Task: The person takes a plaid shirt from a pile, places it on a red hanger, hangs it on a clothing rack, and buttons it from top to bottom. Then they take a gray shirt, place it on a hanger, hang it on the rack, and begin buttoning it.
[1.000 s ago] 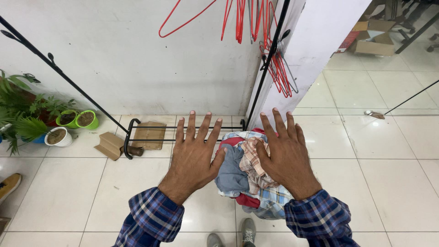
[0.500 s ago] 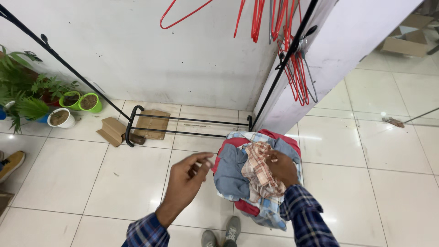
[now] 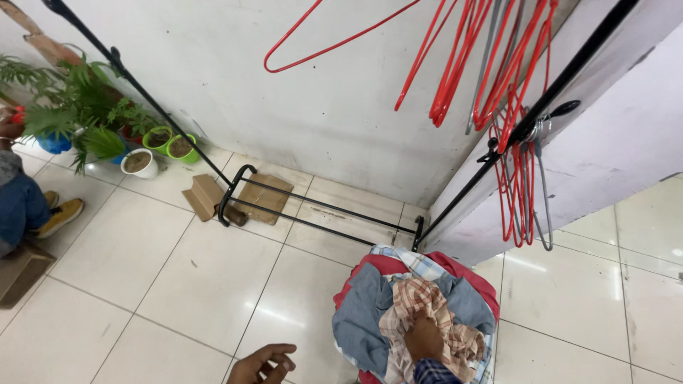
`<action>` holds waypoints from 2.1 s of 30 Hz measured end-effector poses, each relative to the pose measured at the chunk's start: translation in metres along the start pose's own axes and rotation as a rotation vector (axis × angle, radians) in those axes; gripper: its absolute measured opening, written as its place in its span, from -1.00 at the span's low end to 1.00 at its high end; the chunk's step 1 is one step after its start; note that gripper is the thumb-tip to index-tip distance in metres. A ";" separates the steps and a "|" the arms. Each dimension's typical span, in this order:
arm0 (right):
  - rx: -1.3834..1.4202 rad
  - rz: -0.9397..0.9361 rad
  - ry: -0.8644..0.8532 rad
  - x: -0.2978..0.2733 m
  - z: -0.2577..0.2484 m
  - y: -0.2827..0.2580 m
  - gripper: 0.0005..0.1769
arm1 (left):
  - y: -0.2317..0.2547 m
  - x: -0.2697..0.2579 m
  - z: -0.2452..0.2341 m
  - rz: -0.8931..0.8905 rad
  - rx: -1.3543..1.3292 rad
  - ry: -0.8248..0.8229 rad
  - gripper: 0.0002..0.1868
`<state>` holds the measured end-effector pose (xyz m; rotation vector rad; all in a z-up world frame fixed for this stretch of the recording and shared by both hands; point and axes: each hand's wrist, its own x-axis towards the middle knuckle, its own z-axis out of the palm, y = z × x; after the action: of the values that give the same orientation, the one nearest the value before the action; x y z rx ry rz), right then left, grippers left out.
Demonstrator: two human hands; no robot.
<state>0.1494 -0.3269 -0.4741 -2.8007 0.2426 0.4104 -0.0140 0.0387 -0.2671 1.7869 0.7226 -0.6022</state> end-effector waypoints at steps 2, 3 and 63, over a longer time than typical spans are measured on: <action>0.146 -0.021 0.038 0.003 -0.008 0.007 -0.75 | 0.006 -0.005 0.005 0.101 -0.057 -0.002 -0.65; 0.221 -0.033 0.065 0.005 -0.015 0.007 -0.77 | 0.013 -0.010 0.008 0.160 -0.085 0.000 -0.63; 1.243 -0.332 0.114 -0.030 -0.387 -0.375 -0.69 | 0.415 0.204 -0.224 1.004 -0.006 -0.260 -0.80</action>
<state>0.2966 -0.0927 -0.0104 -1.5857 0.0158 -0.0218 0.4386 0.1854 -0.0742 1.7525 -0.3719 -0.1287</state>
